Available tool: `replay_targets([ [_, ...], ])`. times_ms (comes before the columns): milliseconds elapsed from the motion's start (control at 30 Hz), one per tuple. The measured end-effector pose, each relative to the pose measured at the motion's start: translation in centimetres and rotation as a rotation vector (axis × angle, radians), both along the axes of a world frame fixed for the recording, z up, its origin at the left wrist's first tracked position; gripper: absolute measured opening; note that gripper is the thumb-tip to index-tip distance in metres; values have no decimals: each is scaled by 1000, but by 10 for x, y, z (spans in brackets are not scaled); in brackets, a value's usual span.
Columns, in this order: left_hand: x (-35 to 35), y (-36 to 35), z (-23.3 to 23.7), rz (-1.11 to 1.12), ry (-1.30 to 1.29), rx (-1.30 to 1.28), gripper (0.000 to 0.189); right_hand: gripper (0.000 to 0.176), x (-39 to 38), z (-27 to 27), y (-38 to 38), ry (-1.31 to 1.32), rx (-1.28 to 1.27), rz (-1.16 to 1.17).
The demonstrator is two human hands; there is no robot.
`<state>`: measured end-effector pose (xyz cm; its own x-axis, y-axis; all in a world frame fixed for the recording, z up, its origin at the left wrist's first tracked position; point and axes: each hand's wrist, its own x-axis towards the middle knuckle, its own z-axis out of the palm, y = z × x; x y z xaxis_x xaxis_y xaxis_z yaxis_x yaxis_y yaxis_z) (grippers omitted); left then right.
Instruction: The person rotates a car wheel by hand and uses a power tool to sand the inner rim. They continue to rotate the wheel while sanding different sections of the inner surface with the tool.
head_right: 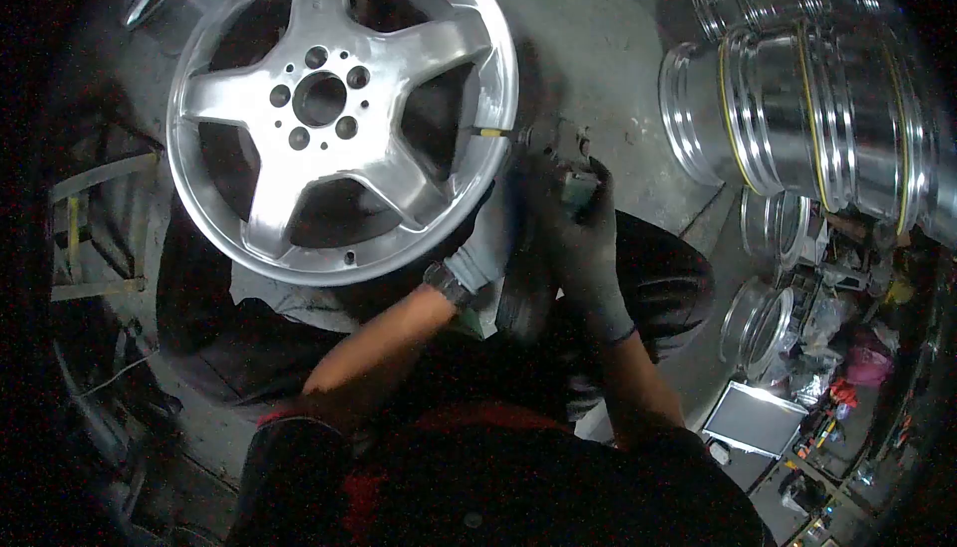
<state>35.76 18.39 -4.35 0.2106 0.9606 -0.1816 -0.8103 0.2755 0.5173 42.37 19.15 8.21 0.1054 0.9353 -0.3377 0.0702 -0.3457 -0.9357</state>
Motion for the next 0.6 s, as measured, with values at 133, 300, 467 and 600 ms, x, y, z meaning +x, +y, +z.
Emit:
replay_targets([
  [133, 1, -20, 2, 22, 268, 49, 52, 49, 2, 4, -11, -66, -28, 39],
  [300, -25, 22, 65, -23, -225, -167, 52, 49, 2, -2, 13, 39, 167, 109],
  [467, -29, 41, 56, -72, -308, -174, 53, 52, -15, 18, 24, 44, 84, 17],
  [600, 19, 3, -52, 91, 243, 80, 52, 59, 0, -6, -1, -37, 57, 32],
])
